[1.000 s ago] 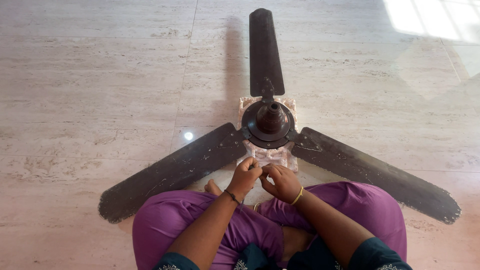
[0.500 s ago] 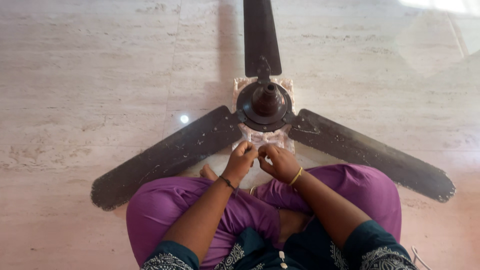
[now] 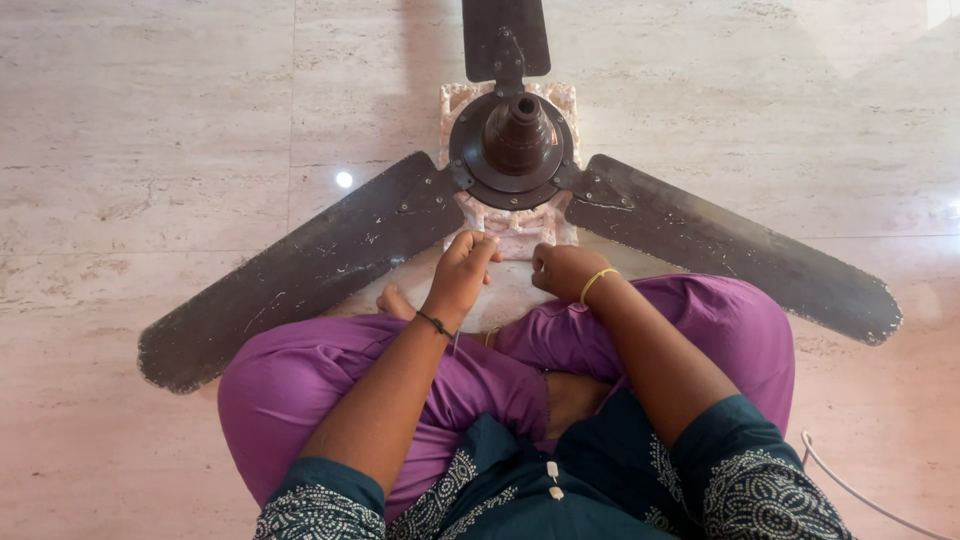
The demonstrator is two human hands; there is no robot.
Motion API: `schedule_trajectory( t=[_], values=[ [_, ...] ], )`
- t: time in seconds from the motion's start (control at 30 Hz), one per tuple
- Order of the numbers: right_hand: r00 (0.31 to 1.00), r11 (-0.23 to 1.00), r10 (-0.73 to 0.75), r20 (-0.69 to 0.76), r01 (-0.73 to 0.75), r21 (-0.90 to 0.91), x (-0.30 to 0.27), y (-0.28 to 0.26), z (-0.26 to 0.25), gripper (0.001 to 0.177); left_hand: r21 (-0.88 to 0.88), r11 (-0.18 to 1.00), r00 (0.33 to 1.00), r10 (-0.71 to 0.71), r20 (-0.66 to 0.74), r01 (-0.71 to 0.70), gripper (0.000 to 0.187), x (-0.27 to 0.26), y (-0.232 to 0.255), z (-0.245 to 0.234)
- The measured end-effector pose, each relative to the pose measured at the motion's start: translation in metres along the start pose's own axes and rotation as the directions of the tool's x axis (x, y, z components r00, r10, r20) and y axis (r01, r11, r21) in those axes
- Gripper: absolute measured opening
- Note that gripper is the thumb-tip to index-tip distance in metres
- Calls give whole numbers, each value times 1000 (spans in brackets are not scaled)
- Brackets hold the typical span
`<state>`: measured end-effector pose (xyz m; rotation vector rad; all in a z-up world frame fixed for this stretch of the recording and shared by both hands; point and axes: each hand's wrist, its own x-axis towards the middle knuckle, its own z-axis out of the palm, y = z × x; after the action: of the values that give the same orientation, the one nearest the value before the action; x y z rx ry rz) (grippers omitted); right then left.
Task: The person sits on the floor and uses a screwdriver to loosen and remove the screws holding the fan blades to the motor housing. They remove one blade and place it on the floor, then proceed to loosen the screws on the remaining blades.
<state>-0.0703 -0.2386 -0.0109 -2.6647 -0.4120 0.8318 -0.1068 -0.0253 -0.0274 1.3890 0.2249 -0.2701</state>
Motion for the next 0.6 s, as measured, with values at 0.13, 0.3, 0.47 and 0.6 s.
schedule_trajectory(
  t=[0.13, 0.3, 0.47, 0.6],
  values=[
    [990, 997, 50, -130, -41, 70, -2, 3, -25, 28, -36, 999, 1000, 7, -15, -7, 23, 1, 5, 2],
    [967, 983, 98, -234, -57, 176, -2, 3, -30, 28, -35, 999, 1000, 8, -28, -9, 22, -1, 8, 2],
    [947, 986, 65, -314, -13, 166, 2, 0, -23, 24, -53, 997, 995, 58, -81, -62, 21, -4, 12, 3],
    [941, 980, 0, -338, 67, 188, 3, 6, -24, 27, -92, 980, 971, 157, -183, -175, 24, -4, 20, 0]
  ],
)
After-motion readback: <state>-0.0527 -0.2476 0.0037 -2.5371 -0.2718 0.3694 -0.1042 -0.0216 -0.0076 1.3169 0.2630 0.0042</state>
